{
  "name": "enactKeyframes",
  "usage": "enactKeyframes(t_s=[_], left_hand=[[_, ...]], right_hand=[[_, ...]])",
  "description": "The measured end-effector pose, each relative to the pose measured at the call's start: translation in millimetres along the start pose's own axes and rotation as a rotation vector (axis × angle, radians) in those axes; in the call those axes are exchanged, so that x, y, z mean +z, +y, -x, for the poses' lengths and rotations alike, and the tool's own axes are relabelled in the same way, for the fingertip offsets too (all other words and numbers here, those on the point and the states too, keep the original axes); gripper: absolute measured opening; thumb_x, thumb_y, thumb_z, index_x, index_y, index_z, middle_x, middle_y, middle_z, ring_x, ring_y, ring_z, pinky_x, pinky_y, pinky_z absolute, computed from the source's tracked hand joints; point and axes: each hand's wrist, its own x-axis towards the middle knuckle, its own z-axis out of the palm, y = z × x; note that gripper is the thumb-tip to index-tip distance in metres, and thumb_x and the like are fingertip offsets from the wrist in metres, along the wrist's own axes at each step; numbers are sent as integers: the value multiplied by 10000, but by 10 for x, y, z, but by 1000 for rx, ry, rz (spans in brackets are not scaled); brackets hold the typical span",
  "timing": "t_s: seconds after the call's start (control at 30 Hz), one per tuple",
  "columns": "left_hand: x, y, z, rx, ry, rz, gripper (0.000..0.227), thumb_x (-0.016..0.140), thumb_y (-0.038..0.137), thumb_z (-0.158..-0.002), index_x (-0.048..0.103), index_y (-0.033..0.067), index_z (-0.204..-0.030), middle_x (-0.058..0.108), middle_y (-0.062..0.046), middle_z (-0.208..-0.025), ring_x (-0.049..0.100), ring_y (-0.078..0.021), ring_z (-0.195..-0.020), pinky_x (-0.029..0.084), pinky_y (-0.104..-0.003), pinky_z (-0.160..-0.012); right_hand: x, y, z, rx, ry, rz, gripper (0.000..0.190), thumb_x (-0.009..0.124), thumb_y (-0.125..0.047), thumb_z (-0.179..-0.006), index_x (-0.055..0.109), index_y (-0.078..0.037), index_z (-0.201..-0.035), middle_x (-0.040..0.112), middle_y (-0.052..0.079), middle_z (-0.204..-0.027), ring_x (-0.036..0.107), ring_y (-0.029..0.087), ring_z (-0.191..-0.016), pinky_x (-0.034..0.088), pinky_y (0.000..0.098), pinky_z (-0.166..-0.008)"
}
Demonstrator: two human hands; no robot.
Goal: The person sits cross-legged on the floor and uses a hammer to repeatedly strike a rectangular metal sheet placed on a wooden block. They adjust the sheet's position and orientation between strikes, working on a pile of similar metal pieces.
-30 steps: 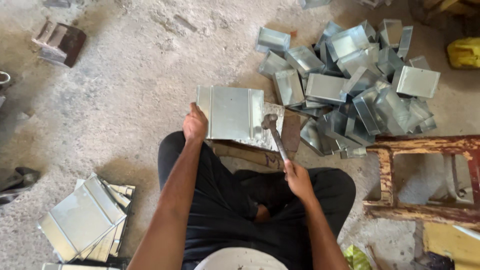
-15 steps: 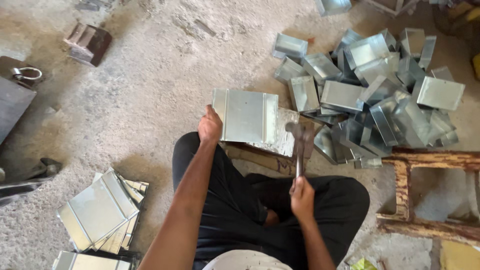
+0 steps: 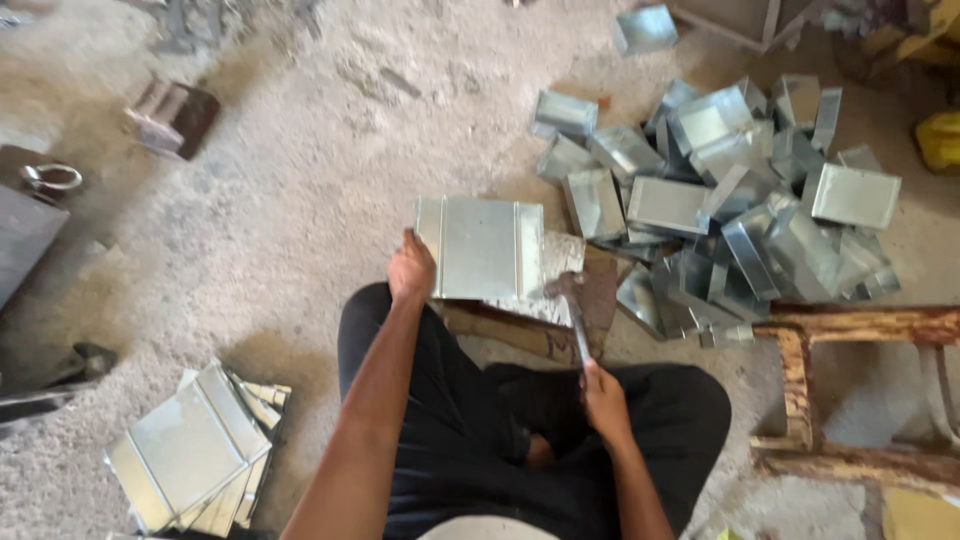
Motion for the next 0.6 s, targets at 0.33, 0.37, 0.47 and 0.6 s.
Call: enactKeyframes(t_s=[0.33,0.37,0.47,0.6], left_hand=[[359,-14,338,-54,316,374,416,526,161,-1028,412,-37,-1376,671,-347,-1092,664,-515,-978,533,-540,-851],[498,97,578,-81,321,389,591,555,102,-984,295,-71,-1486,633,-386,-1104,647,-532,-980,520,-539,-857],[833,342,1590,-382,-113,751,931,625,227,-960,-47,30,-1574,606,-285,-1157,640,-270,-698,573,-429,-602],[635,522,2383,-100,-390,546,351,679,311,-1010,617,-17,-1116,663,-147,-776,623,-227,-567,523,-385,-537]], right_hand=[[-91,149,464,420,-161,-594,551,440,-668,-973,501,-139,-835,358,-32,-528,288,76,-364,204,249,-336],[-104,117,436,388,-163,-580,548,439,-664,-978,504,-135,-849,360,-35,-535,291,73,-370,210,248,-339],[-77,-4,478,393,-134,-512,592,397,-686,-983,528,-121,-865,368,-34,-545,305,70,-381,223,247,-349],[-87,-34,508,384,-128,-495,584,379,-673,-987,511,-118,-858,378,-31,-541,322,77,-376,238,251,-347]])
